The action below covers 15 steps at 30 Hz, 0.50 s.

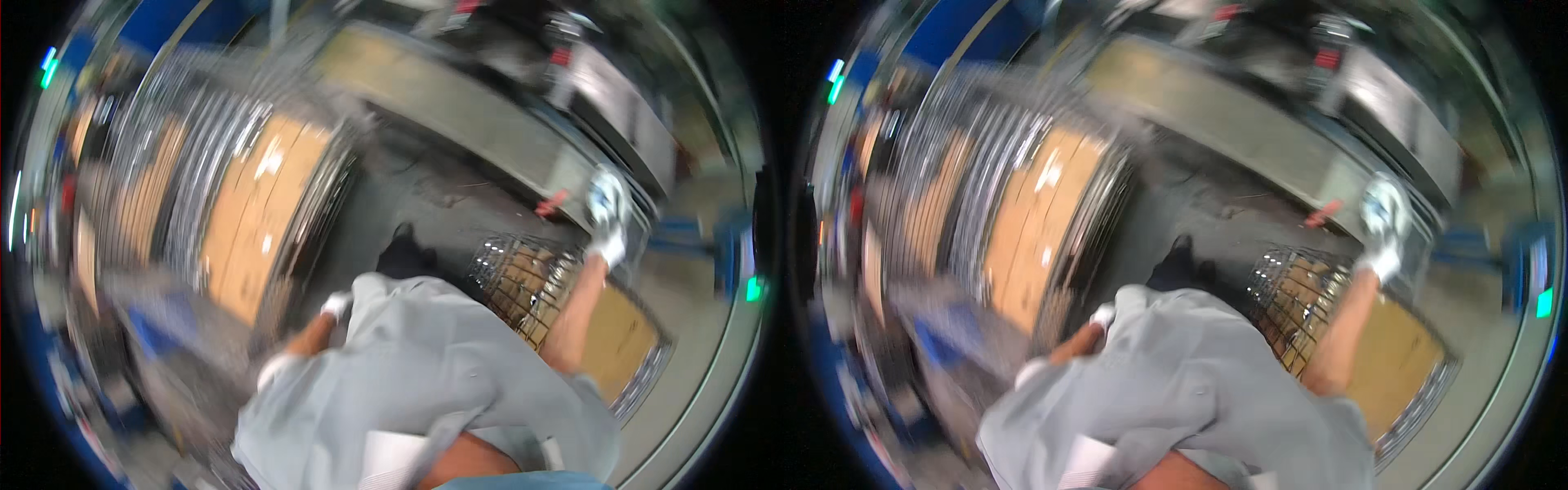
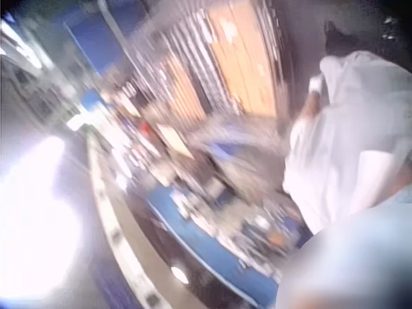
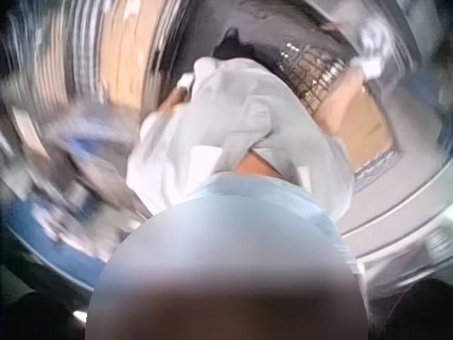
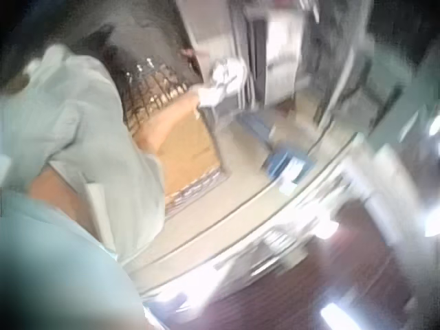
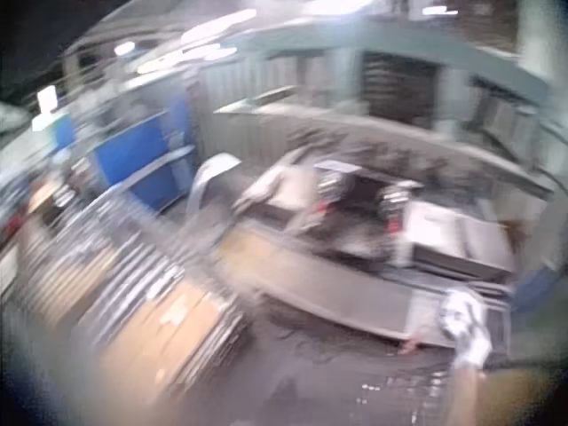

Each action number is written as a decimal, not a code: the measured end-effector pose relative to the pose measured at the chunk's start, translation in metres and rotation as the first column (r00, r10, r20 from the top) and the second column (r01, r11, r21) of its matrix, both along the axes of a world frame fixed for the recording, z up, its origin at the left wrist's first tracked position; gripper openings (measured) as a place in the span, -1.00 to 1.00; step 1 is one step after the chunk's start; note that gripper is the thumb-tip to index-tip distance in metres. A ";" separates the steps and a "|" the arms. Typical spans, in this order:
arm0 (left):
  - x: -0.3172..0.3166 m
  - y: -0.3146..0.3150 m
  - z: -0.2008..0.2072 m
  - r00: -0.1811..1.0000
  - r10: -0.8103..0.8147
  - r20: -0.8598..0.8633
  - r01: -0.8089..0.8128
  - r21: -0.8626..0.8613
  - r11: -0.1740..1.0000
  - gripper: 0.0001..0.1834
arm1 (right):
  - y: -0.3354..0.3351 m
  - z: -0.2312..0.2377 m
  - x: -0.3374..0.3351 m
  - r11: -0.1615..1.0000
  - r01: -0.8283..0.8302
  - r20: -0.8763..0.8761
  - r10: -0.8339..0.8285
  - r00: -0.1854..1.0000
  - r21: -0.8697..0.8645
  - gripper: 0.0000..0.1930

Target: The person picks up metal housing components from a crate, applies a liquid substance to each with a brush, and places them back into the crate in order.

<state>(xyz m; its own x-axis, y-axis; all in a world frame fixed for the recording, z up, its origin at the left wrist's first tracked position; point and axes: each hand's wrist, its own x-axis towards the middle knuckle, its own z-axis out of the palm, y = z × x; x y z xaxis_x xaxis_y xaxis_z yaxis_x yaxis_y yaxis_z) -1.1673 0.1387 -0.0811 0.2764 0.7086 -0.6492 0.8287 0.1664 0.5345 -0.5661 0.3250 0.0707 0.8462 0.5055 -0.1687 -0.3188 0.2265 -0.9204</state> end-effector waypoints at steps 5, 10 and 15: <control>0.008 -0.061 -0.037 0.558 0.829 -0.041 -0.772 -0.390 0.501 -0.58 | -0.008 -0.006 -0.046 0.981 -0.165 0.017 0.168 0.986 -0.107 -0.47; 0.016 -0.142 -0.047 0.280 0.956 -0.082 -0.864 -0.457 0.214 -0.52 | -0.025 -0.027 -0.065 0.879 -0.385 -0.391 0.261 0.883 -0.281 -0.40; -0.015 -0.181 -0.036 -0.039 0.974 -0.221 -0.956 -0.274 -0.101 -0.45 | -0.038 -0.020 -0.231 0.315 -0.685 -0.284 0.738 0.612 -0.656 -0.39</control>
